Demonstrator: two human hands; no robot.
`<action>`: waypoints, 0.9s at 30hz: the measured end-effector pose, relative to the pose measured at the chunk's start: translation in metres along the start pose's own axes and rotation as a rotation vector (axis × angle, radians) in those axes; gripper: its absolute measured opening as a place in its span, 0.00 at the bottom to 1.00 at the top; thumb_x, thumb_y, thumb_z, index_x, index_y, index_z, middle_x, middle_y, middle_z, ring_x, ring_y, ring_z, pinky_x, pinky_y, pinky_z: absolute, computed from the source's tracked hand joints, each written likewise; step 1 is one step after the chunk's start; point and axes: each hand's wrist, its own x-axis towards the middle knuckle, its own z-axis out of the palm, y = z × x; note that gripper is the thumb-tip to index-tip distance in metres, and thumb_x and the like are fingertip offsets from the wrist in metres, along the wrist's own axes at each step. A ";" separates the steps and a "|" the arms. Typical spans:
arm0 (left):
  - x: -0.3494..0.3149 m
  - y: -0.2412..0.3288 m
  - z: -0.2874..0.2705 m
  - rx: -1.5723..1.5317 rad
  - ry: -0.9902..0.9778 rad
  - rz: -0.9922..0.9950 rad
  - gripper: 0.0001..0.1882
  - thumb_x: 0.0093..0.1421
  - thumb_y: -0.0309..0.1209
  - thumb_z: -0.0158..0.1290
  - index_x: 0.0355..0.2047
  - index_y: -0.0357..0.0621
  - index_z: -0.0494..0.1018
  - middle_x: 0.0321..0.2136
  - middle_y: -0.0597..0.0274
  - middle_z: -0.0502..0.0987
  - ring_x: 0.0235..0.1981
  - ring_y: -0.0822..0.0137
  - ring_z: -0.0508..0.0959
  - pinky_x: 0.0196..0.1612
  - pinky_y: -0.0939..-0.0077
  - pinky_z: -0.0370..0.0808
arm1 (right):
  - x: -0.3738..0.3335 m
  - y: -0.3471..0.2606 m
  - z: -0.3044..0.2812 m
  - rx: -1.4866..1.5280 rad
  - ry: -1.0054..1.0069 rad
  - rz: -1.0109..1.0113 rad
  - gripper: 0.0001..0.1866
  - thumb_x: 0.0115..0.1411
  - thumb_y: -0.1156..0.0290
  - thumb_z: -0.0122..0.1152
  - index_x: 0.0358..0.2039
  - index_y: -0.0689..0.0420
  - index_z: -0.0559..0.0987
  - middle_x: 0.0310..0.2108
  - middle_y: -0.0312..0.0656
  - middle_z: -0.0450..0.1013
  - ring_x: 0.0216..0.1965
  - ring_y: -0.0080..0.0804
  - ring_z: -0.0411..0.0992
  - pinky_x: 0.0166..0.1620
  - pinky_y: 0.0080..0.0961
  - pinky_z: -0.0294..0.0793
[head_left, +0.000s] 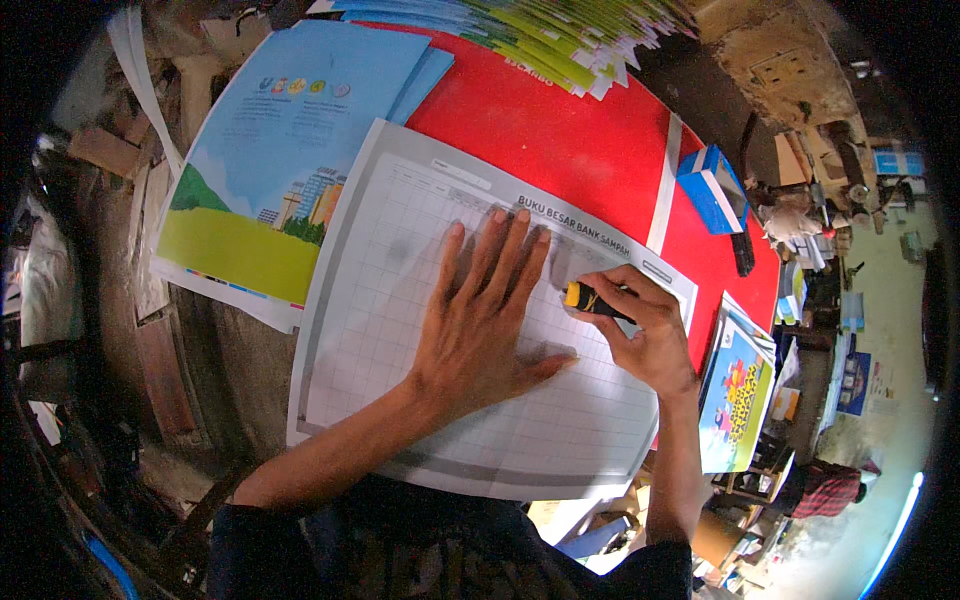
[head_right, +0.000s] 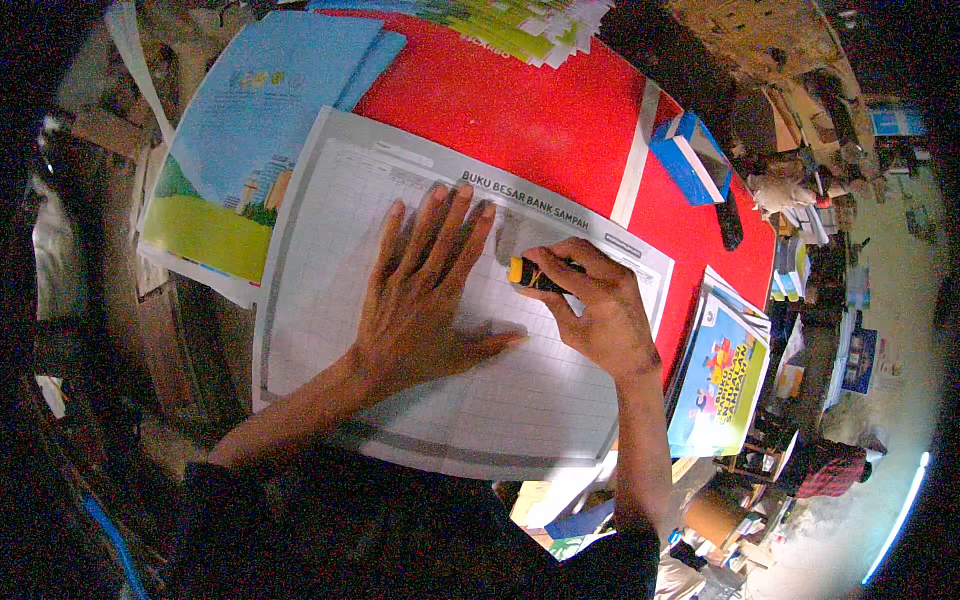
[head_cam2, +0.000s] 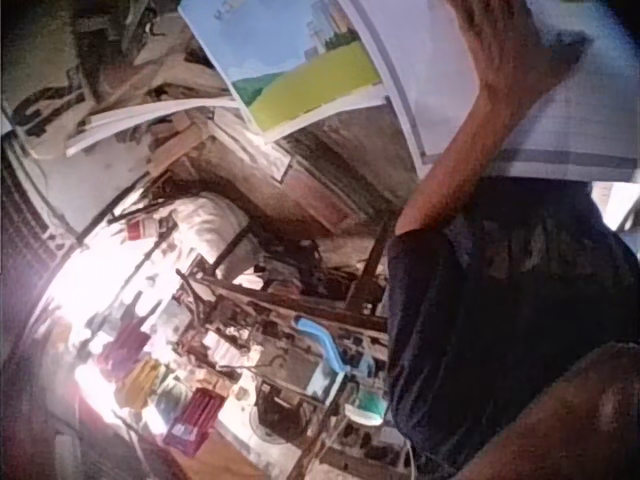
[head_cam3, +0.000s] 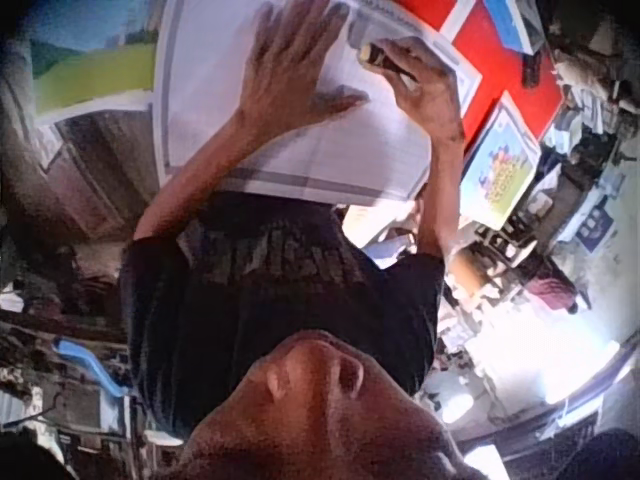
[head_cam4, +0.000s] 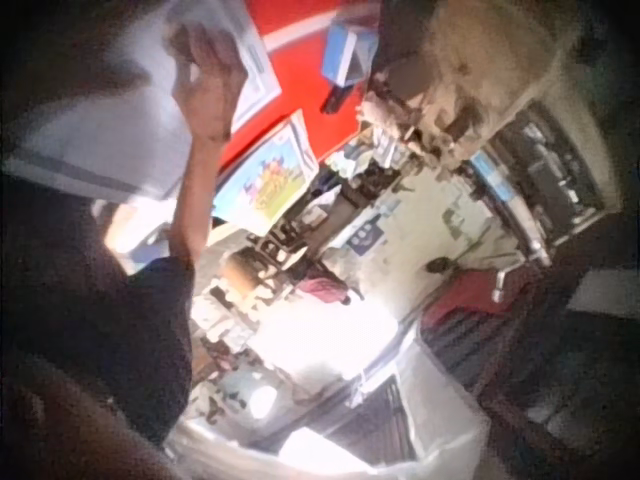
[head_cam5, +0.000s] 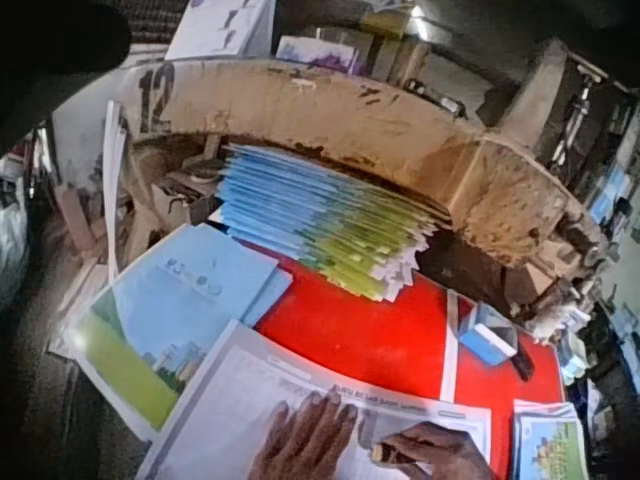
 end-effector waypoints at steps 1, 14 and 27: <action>0.001 0.000 -0.001 -0.007 -0.004 -0.007 0.65 0.47 0.68 0.64 0.75 0.40 0.52 0.75 0.44 0.52 0.77 0.45 0.48 0.76 0.36 0.39 | 0.001 0.001 -0.001 0.001 -0.010 0.004 0.23 0.51 0.78 0.76 0.49 0.57 0.84 0.44 0.43 0.80 0.42 0.41 0.81 0.46 0.32 0.84; 0.004 0.002 -0.001 0.057 -0.072 -0.009 0.64 0.51 0.68 0.61 0.74 0.33 0.52 0.75 0.41 0.48 0.78 0.46 0.44 0.77 0.41 0.34 | 0.004 0.008 0.005 0.064 -0.002 0.212 0.22 0.52 0.72 0.79 0.47 0.64 0.84 0.31 0.46 0.74 0.31 0.39 0.76 0.35 0.31 0.75; 0.003 0.000 -0.001 0.011 -0.033 -0.012 0.65 0.49 0.68 0.63 0.75 0.37 0.52 0.76 0.44 0.50 0.78 0.47 0.46 0.76 0.37 0.37 | 0.006 0.017 0.007 0.174 0.036 0.070 0.23 0.52 0.71 0.80 0.49 0.60 0.85 0.34 0.44 0.79 0.33 0.34 0.78 0.39 0.28 0.77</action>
